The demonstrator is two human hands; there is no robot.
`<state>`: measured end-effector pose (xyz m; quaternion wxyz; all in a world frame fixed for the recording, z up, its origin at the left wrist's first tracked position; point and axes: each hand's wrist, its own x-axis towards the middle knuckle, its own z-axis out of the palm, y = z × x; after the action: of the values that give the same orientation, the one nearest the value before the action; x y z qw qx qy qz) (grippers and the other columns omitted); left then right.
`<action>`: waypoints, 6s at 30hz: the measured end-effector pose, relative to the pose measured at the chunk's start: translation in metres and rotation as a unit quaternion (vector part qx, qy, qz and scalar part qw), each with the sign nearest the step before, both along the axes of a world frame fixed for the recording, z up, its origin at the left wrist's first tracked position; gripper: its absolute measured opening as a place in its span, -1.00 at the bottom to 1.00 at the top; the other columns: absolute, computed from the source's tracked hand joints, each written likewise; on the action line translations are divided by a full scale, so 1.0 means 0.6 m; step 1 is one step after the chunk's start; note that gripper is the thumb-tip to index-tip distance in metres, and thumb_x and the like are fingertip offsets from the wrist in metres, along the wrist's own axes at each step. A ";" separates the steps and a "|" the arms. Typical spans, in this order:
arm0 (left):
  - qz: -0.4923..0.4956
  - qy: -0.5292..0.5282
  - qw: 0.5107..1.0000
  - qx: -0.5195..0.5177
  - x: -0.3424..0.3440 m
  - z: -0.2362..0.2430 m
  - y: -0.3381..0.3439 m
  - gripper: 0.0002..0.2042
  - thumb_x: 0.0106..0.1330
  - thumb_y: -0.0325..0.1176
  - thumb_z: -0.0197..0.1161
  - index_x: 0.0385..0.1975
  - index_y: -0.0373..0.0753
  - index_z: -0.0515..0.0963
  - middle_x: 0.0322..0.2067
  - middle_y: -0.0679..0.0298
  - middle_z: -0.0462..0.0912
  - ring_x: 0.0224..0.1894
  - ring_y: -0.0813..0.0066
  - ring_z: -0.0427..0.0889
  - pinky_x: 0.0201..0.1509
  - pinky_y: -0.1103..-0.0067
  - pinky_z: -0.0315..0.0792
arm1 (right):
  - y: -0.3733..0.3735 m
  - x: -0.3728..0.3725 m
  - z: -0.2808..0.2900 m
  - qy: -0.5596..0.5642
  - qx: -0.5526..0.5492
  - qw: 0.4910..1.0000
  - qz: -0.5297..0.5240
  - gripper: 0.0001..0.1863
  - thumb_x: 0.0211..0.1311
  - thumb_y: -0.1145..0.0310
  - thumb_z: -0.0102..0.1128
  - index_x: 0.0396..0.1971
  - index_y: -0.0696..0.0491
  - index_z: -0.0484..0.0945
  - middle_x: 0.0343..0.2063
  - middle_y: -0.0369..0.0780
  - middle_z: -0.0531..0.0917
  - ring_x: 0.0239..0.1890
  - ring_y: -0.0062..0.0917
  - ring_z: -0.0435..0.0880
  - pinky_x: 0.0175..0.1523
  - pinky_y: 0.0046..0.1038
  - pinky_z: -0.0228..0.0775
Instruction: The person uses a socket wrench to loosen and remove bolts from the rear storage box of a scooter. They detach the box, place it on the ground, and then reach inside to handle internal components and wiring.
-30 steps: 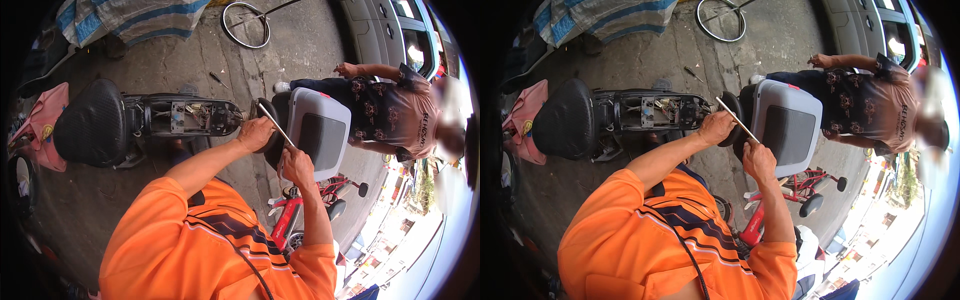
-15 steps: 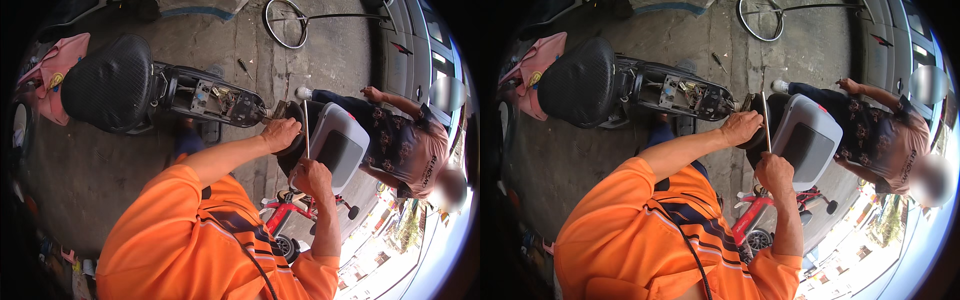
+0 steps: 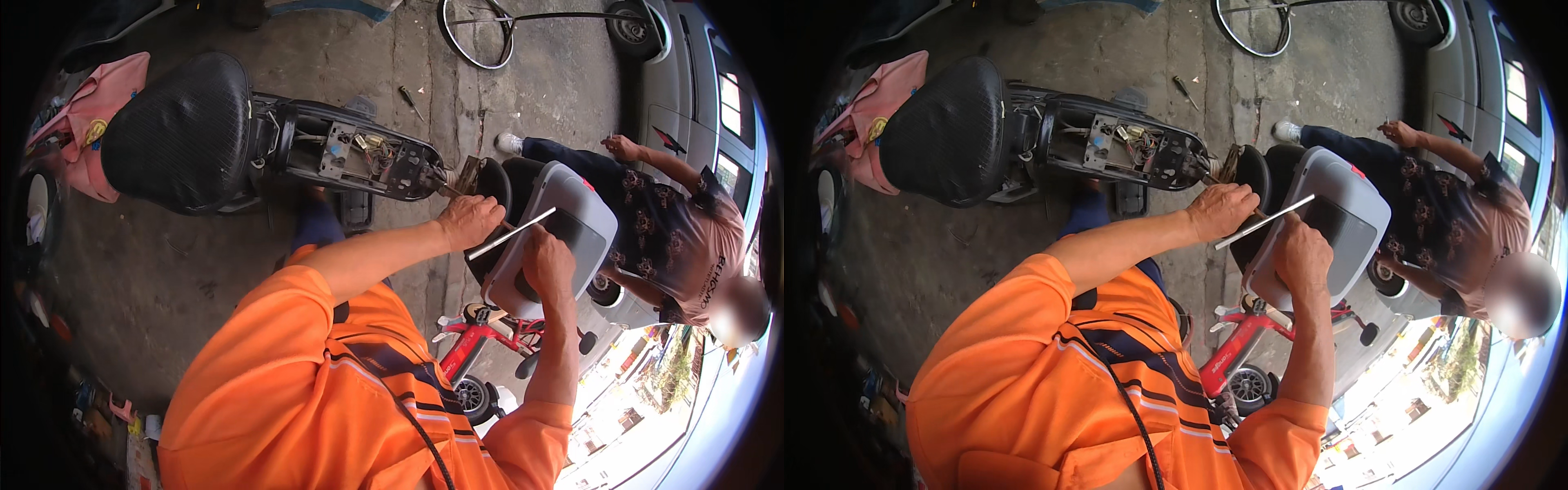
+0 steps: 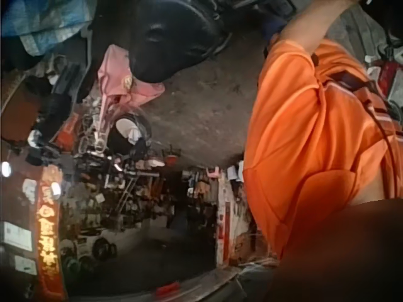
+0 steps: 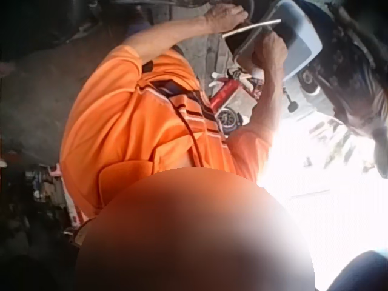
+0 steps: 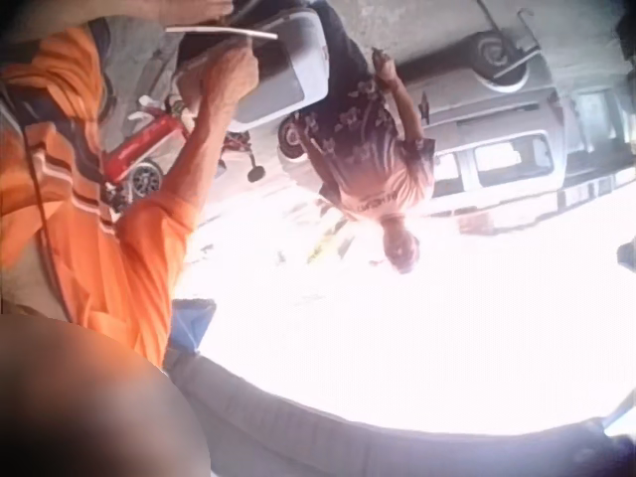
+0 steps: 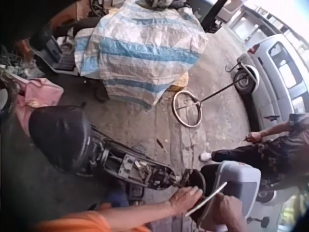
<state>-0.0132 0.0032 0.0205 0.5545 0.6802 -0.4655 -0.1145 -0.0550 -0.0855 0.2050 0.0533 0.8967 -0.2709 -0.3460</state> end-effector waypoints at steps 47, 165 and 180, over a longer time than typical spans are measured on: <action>-0.032 0.036 0.997 0.065 0.025 -0.010 -0.018 -0.94 0.16 -0.48 0.11 -0.39 -0.27 0.40 -0.43 0.10 0.51 -0.37 0.10 0.65 -0.34 0.31 0.56 | -0.038 -0.003 0.013 -0.119 0.121 0.984 -0.056 -0.53 0.20 0.44 0.01 0.15 0.06 0.47 -0.42 -0.06 0.67 -0.37 -0.29 0.68 -0.25 -0.32 0.46; -0.256 -0.445 0.804 0.301 0.066 -0.237 -0.050 -0.82 0.20 -0.29 0.15 -0.38 -0.22 0.64 -0.33 0.18 0.67 -0.26 0.18 0.70 -0.29 0.33 0.56 | 0.289 -0.678 -0.349 -0.161 0.284 0.710 -0.624 -0.79 0.10 0.33 0.20 -0.47 0.19 0.61 -0.62 -0.10 0.59 -0.47 -0.34 0.61 -0.29 -0.35 0.39; -0.327 -0.421 0.800 0.275 0.082 -0.265 -0.068 -0.78 0.22 -0.27 0.12 -0.24 -0.21 0.59 -0.25 0.09 0.63 -0.28 0.14 0.69 -0.26 0.34 0.55 | 0.300 -0.678 -0.375 -0.156 0.305 0.708 -0.617 -0.83 0.14 0.38 0.21 -0.46 0.20 0.61 -0.60 -0.24 0.60 -0.48 -0.54 0.57 -0.30 -0.48 0.37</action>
<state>0.0362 -0.0374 -0.1385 0.0227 0.5927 -0.7969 -0.1146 -0.4616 0.0947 -0.0201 -0.4919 0.5378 -0.6482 -0.2206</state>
